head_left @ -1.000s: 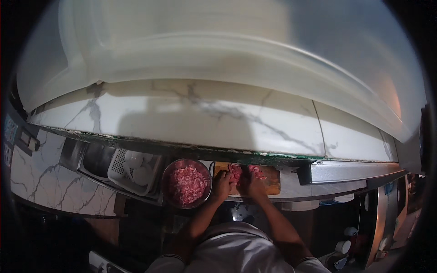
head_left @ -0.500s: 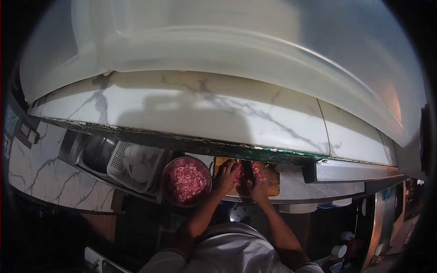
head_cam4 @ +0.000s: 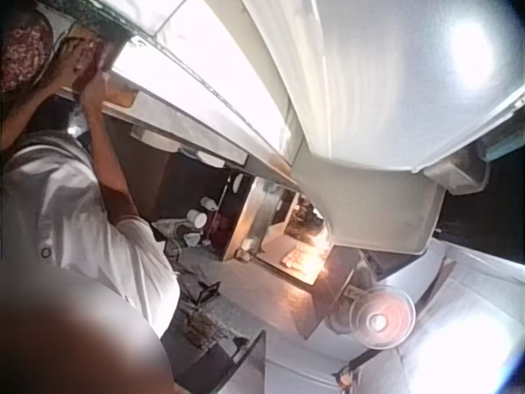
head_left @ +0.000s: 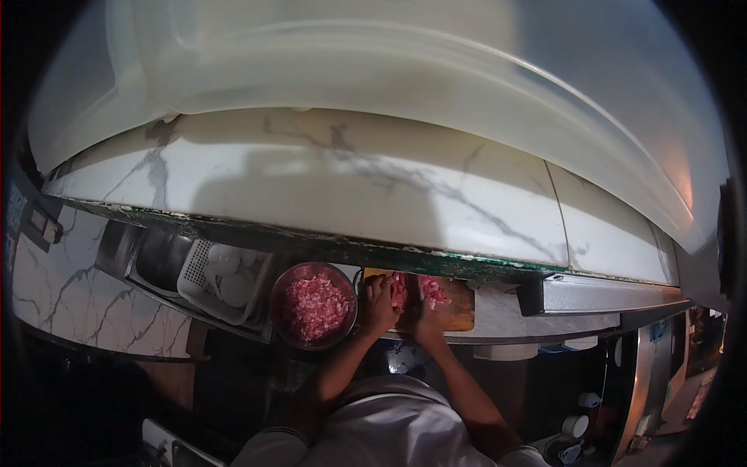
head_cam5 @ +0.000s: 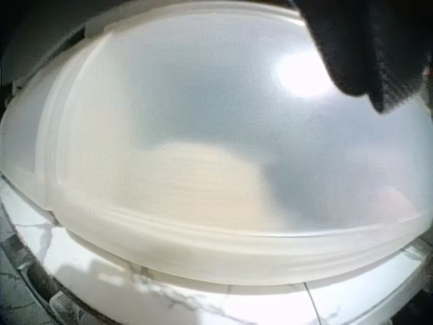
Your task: The person cuts raw meat on a wooden cutting board by hand using a knife, then transfers the pieces into a bowl and onto a plate.
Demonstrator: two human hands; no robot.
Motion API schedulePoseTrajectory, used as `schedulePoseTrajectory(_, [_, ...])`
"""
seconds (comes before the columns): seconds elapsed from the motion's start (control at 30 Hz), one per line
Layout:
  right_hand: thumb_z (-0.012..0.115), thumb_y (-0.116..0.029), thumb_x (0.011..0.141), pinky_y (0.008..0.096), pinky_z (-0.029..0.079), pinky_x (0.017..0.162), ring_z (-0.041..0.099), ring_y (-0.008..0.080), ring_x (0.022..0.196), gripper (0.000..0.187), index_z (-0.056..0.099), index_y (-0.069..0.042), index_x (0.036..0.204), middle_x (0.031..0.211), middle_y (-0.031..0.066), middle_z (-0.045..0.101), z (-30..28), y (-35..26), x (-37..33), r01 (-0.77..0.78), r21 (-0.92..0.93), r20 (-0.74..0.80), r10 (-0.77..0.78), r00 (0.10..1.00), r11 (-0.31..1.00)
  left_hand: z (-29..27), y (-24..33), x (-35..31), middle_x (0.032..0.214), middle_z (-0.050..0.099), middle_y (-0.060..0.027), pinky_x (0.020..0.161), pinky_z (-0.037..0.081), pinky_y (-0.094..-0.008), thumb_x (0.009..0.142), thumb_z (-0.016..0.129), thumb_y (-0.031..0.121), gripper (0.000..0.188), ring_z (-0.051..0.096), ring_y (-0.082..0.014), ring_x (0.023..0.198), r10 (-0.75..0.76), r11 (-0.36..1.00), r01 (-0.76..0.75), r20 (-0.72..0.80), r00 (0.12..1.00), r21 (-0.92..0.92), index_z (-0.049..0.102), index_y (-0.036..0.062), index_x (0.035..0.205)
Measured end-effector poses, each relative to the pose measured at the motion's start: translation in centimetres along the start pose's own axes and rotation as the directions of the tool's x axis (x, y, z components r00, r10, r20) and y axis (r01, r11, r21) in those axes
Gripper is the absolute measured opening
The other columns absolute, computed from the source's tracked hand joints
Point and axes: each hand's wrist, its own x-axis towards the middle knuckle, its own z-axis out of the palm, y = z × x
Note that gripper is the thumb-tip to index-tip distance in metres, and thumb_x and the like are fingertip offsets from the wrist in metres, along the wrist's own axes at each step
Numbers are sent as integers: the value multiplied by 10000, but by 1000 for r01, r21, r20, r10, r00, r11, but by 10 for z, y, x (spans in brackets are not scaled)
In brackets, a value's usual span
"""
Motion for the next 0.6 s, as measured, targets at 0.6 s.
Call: schedulePoseTrajectory(0.6, [676,-289,1040,677,529,871,715,570,940,639,423,-138,1606,1023,311,751,-92,-48,22,82,33,-136,-77,988,996,-38,-25,42,1511,575,-112,1135,459,-552,852,815,209,639,523,-414,1362,293,955,-297,168,941,-3,628,73,1447])
